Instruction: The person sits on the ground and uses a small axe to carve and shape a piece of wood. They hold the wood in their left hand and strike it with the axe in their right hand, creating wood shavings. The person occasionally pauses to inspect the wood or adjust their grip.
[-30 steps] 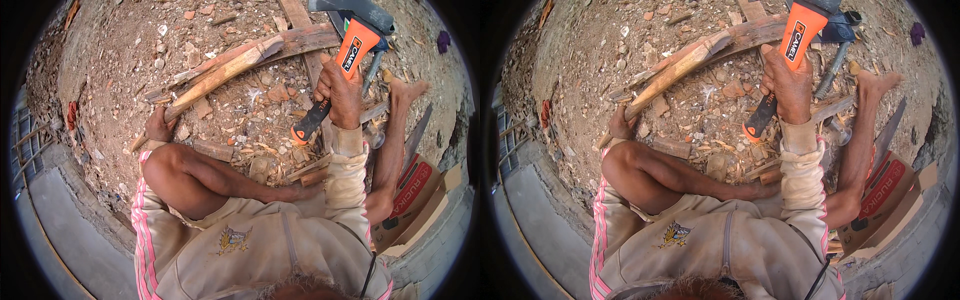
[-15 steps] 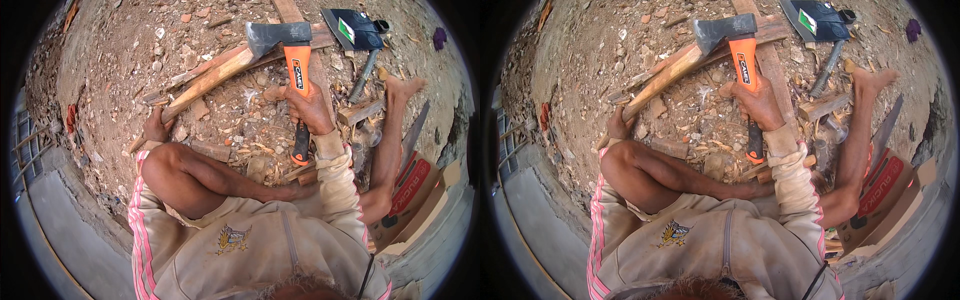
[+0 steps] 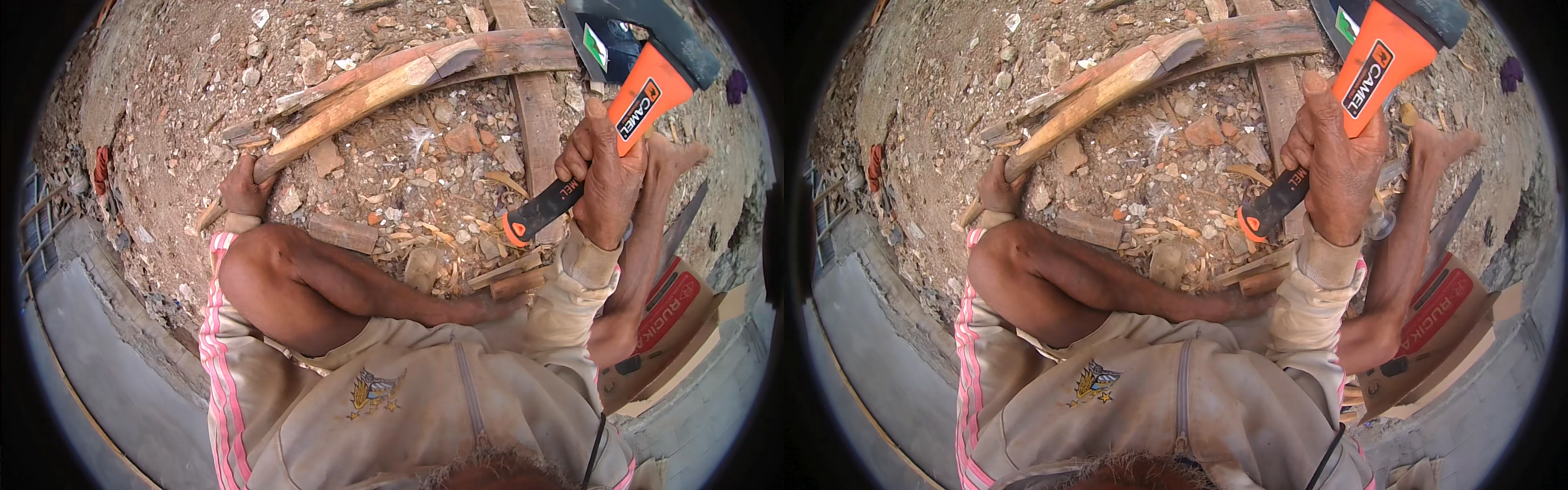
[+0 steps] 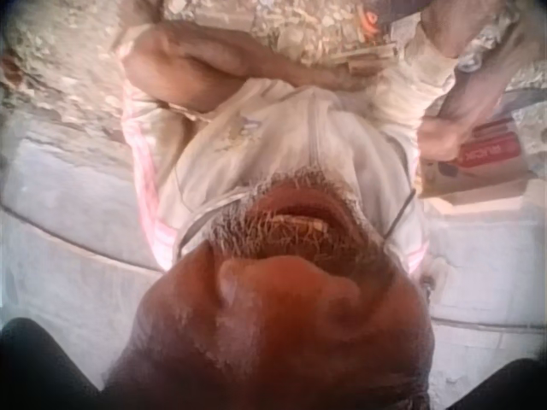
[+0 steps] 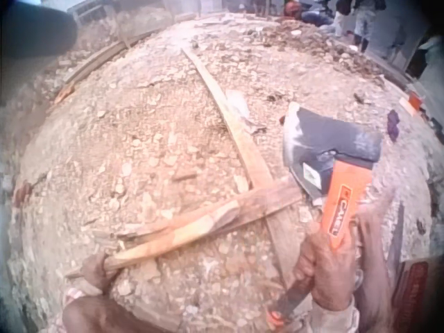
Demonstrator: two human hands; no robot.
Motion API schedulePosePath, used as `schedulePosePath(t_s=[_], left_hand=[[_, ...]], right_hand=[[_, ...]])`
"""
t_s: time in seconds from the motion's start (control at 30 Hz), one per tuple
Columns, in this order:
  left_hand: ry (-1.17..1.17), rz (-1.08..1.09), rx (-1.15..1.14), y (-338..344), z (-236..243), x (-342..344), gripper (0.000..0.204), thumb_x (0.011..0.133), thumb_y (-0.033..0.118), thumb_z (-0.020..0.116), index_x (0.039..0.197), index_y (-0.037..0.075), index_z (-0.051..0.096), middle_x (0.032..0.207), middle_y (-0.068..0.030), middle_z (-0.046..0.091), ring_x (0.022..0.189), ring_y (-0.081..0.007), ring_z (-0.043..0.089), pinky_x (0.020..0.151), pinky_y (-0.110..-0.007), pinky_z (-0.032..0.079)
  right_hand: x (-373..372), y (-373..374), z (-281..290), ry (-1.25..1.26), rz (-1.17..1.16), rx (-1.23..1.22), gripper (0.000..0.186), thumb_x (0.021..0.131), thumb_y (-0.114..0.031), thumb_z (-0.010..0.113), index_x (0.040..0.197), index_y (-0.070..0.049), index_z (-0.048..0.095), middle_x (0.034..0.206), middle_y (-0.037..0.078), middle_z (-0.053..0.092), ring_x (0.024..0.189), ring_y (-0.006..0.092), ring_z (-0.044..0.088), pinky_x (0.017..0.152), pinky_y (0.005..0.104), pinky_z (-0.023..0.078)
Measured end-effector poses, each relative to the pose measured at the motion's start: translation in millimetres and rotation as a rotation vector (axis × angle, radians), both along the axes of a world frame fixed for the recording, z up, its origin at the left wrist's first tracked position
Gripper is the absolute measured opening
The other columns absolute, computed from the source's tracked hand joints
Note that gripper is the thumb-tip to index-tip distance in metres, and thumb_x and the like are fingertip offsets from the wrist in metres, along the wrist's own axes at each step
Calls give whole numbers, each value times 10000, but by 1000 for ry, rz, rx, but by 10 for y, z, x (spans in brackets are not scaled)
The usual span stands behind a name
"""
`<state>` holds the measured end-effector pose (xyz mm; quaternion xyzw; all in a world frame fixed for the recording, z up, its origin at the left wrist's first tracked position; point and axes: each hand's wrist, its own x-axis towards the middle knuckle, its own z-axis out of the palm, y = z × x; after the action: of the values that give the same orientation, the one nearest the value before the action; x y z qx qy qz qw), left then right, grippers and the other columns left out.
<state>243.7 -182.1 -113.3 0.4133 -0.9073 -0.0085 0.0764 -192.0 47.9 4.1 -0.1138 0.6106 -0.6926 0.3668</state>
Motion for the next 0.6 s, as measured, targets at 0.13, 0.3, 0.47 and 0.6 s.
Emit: schedulePosePath(t_s=[0.13,0.3,0.47,0.6], left_hand=[[-48,35,27,-11,-67,90,423,706,291,887,972,120,605,796,-128,660,737,-363,673,617,-470,524],[-12,17,22,-27,-38,57,404,743,339,864,956,124,596,822,-134,670,748,-379,672,627,-482,531],[-49,32,27,-22,-19,43,396,755,329,856,966,120,595,832,-135,672,768,-375,677,636,-482,531],[-31,12,44,-38,-34,102,394,759,314,852,988,128,591,837,-134,677,766,-372,680,634,-476,535]], right_hand=[[280,-20,-254,-10,-9,69,215,971,-152,723,952,-100,515,623,-55,437,450,34,357,407,223,301],[315,2,-391,-111,250,201,224,962,-156,735,963,-105,516,656,-55,465,457,39,363,418,218,320],[74,-10,-17,-112,-16,-28,234,970,-147,718,883,-137,502,571,-82,375,450,20,339,405,233,322],[425,27,-545,-252,366,228,192,961,-137,725,959,-120,533,607,-66,418,456,37,373,404,237,352]])
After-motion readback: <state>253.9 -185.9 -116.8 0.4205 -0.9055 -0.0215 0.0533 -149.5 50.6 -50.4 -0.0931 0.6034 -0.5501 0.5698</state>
